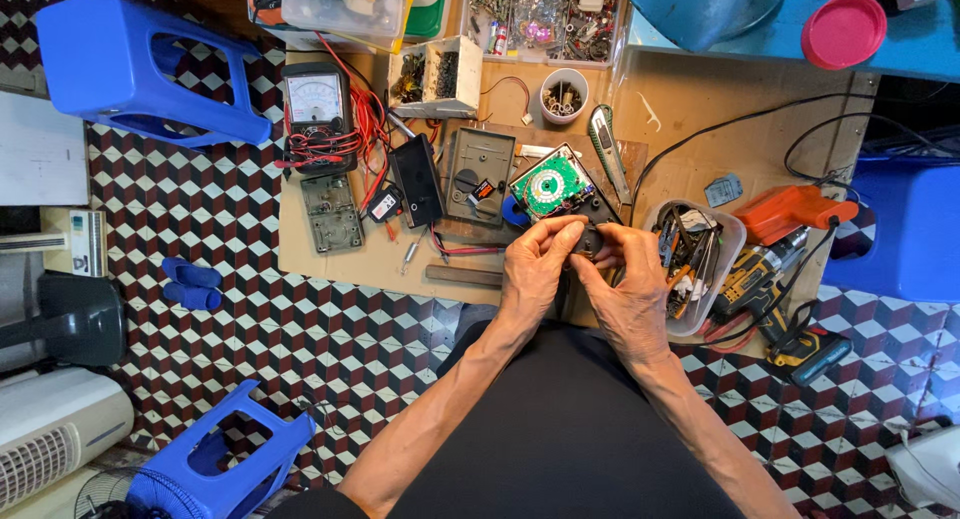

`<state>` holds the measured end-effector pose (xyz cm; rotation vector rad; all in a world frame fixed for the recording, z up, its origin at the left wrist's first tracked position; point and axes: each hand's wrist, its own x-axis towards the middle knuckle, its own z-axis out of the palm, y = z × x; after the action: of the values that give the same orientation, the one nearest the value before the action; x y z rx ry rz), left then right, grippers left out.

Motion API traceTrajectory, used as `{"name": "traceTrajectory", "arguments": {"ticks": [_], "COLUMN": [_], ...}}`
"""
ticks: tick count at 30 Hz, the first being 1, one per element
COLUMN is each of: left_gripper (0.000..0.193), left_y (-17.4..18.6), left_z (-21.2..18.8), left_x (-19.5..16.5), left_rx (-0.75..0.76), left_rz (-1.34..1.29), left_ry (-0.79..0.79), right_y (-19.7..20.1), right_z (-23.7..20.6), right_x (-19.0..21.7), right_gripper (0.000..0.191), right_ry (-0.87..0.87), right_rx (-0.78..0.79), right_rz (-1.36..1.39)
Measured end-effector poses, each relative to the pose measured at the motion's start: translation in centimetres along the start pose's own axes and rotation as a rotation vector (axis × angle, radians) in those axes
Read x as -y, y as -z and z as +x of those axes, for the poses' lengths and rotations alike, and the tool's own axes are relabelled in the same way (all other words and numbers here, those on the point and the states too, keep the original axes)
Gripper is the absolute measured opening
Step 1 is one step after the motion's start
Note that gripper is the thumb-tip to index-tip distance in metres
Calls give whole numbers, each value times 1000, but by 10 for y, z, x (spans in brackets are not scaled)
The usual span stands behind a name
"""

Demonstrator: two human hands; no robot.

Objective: The person uses a screwdriver to adjust components inside a small metal housing, then places it on the workbench. They handle a small cylindrical component and a black plastic part, attaching the plastic part to a green circuit board assembly. The person rotates and inspects the assembled unit.

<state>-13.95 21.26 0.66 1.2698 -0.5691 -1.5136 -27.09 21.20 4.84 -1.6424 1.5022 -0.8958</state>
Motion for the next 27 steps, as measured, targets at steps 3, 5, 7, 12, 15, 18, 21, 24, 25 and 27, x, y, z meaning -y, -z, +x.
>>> {"name": "traceTrajectory", "arguments": {"ticks": [3,5,7,12,15,18,21,24,25,27], "left_gripper": [29,28,29,31,30,30,30,31,31,32], "left_y": [6,11,14,18,20,23,27,35,40,47], "left_z": [8,13,15,18,19,21,22,18,15,9], "left_x": [7,11,13,17,20,25,25,20,18,15], "left_rx": [7,37,90,132,136,126,60,-11,-33,-58], "left_rz": [-2,20,41,5,-25,-51,-4,91,126,159], "left_ry": [26,34,24,50,48,46,13,-28,-39,-29], "right_y": [3,4,2,-2,-5,-12,-17,-12,-9,-7], "right_z": [0,2,2,0,0,-2,-3,-1,0,3], "right_x": [-10,-19,-26,-33,-37,-43,-47,-51,-52,-53], "right_gripper": [31,27,31,25,23,21,19,20,20,22], "right_ry": [-182,-292,-330,-410,-406,-401,-419,-439,-445,-531], "right_rx": [30,42,33,60,52,40,9,-30,-41,-91], "right_rz": [109,223,354,456,510,579,666,629,596,602]}}
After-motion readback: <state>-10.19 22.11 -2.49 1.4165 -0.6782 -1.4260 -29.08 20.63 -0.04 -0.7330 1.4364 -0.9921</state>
